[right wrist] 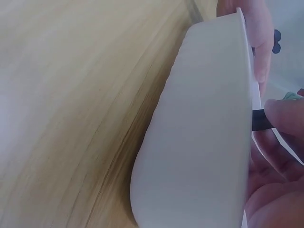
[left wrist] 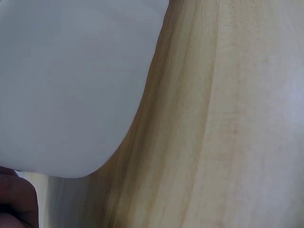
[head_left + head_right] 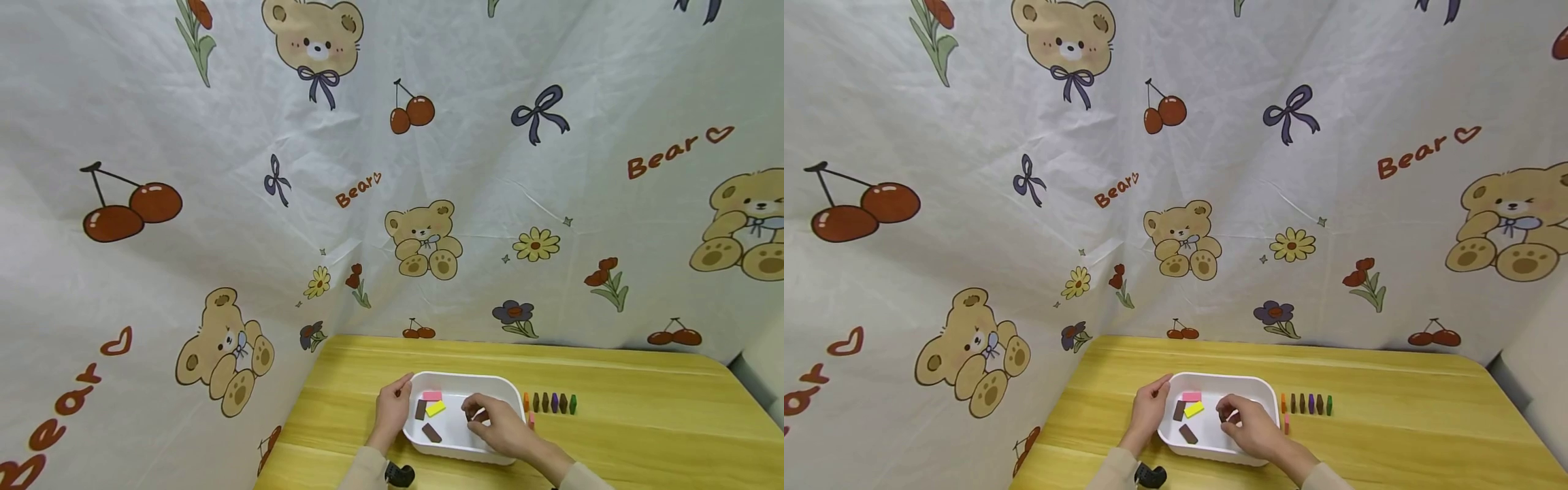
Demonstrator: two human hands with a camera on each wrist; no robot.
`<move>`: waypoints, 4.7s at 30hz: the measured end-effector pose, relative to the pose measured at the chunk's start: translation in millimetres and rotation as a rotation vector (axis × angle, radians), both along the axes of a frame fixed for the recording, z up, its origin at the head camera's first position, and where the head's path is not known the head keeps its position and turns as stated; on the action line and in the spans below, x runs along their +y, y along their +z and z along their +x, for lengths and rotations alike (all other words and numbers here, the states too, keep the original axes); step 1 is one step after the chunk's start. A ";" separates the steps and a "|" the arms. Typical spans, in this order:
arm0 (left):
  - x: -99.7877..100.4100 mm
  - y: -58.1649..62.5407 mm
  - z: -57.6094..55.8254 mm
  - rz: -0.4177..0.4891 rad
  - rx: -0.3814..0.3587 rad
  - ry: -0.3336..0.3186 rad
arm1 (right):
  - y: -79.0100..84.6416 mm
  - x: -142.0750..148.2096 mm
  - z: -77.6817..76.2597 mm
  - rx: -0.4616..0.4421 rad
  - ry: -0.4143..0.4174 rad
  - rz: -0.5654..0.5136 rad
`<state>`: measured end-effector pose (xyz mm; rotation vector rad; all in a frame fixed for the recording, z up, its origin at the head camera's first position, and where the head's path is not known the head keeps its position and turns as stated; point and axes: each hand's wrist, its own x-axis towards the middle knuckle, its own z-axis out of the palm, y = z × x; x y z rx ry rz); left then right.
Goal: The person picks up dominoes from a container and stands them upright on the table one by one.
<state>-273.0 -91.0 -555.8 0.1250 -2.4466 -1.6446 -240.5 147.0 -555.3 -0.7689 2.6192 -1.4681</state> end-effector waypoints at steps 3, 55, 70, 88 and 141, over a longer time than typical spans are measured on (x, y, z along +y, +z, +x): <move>-0.2 4.7 3.2 -0.005 -0.012 -0.010 | 3.8 3.0 4.5 -0.006 0.006 -0.021; 3.0 9.1 6.6 -0.032 0.001 0.007 | -2.9 62.8 31.1 -0.141 -0.256 -0.023; -3.0 -31.1 -16.4 -0.070 -0.006 0.043 | -11.1 74.7 32.6 -0.209 -0.304 -0.065; 0.1 4.5 2.8 -0.042 0.008 0.008 | -24.1 103.3 32.1 -0.188 -0.411 0.015; 1.7 -2.6 2.3 -0.033 0.009 0.023 | -72.8 110.7 1.9 -0.170 -0.528 0.150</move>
